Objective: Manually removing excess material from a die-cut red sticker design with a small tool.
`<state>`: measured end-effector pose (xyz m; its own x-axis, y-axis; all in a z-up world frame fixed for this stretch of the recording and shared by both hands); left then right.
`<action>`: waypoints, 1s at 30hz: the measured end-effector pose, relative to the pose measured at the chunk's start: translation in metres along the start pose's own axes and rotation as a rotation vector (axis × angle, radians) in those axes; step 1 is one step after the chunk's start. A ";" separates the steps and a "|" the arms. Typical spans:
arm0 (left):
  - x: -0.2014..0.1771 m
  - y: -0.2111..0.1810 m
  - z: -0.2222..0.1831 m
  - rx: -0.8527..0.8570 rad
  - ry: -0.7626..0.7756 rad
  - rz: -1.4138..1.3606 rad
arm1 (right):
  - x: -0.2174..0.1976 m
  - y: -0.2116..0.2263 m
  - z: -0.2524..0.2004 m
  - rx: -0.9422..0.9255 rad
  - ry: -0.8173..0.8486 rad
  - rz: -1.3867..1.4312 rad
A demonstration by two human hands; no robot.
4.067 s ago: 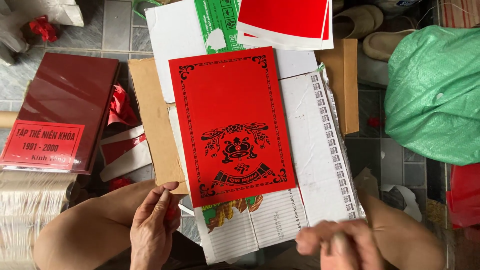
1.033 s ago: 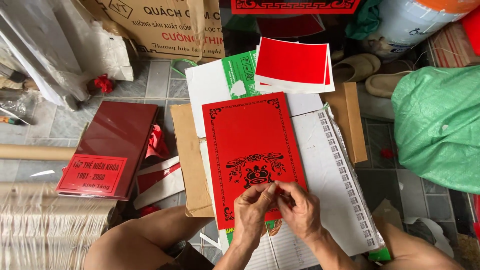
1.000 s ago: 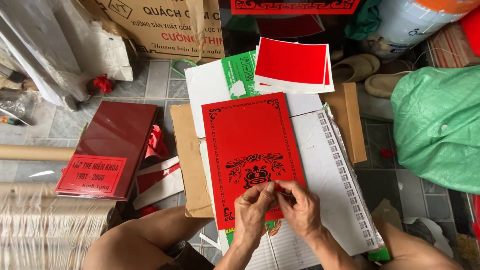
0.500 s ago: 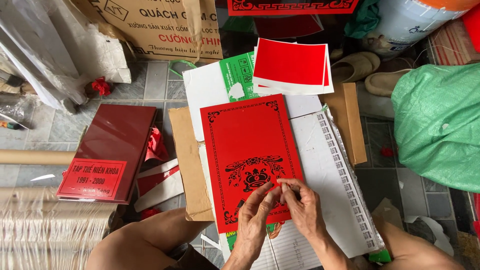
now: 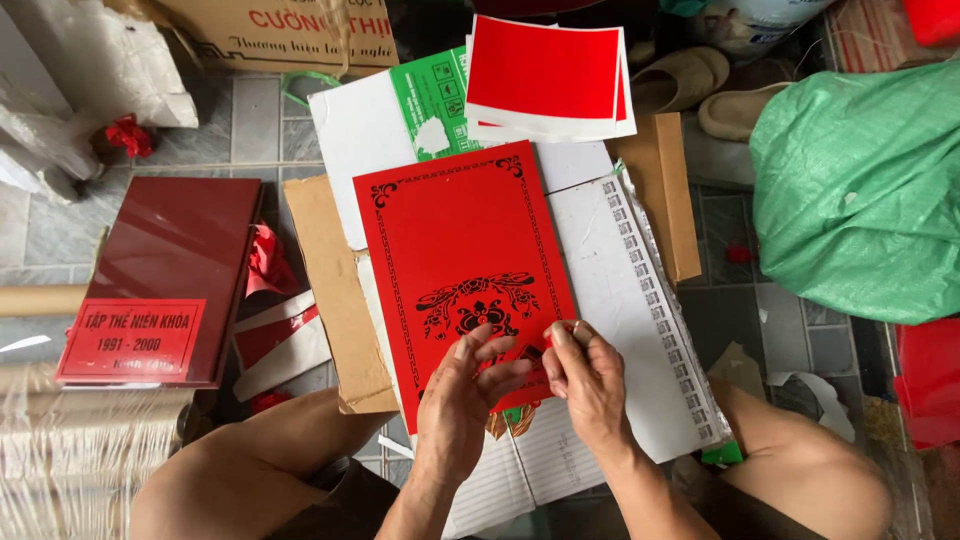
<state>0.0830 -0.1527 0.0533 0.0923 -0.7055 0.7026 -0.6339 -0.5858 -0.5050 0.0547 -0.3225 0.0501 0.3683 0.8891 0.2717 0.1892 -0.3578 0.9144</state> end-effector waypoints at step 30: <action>-0.004 0.052 -0.023 -0.313 0.505 0.002 | 0.021 -0.015 -0.060 -0.021 0.207 0.029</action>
<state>0.0324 -0.1711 0.0362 -0.2376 -0.3844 0.8920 -0.8371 -0.3849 -0.3888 0.0049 -0.2811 0.0604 0.1778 0.9189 0.3521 0.1615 -0.3802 0.9107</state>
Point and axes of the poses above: each hand's wrist, its own z-axis towards the middle knuckle, its own x-axis out of the palm, y = z × x, the point moved 2 cm from there along z, towards the middle knuckle, and after that the axes turned 2 degrees about z, right-handed, at the moved point
